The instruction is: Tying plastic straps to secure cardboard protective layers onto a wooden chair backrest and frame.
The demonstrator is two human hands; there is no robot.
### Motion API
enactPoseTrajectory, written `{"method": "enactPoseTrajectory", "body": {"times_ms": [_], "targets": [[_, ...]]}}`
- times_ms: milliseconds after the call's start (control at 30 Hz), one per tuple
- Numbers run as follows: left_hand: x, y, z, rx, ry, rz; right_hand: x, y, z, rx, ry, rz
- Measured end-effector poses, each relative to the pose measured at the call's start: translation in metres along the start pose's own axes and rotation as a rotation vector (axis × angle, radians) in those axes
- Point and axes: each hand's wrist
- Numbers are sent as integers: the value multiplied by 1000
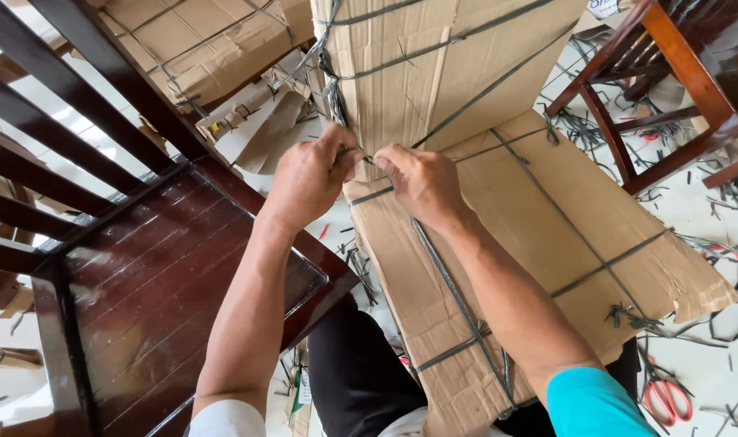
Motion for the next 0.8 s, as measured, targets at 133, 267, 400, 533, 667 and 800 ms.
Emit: {"method": "enactPoseTrajectory", "body": {"times_ms": [133, 267, 400, 533, 667, 800], "targets": [[-10, 13, -1, -154, -39, 316, 8, -9, -1, -21, -37, -1], [-11, 37, -9, -195, -83, 890, 6, -12, 0, -9, -36, -23], [-15, 39, -7, -58, 20, 788, 7, -7, -3, -23, 23, 3], [-7, 44, -9, -90, 67, 635, 11, -16, -5, -4, 80, -143], [11, 65, -10, -406, 213, 402, 3, -11, -4, 11, 103, -229], [5, 77, -11, -459, 189, 364, 1, -12, -5, -3, 80, -222]]}}
Point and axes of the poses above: each hand's wrist, its own z-axis away from the middle knuckle, its own y-axis out of the palm, x = y × z, and after that the axes turned 6 degrees about z, right-handed
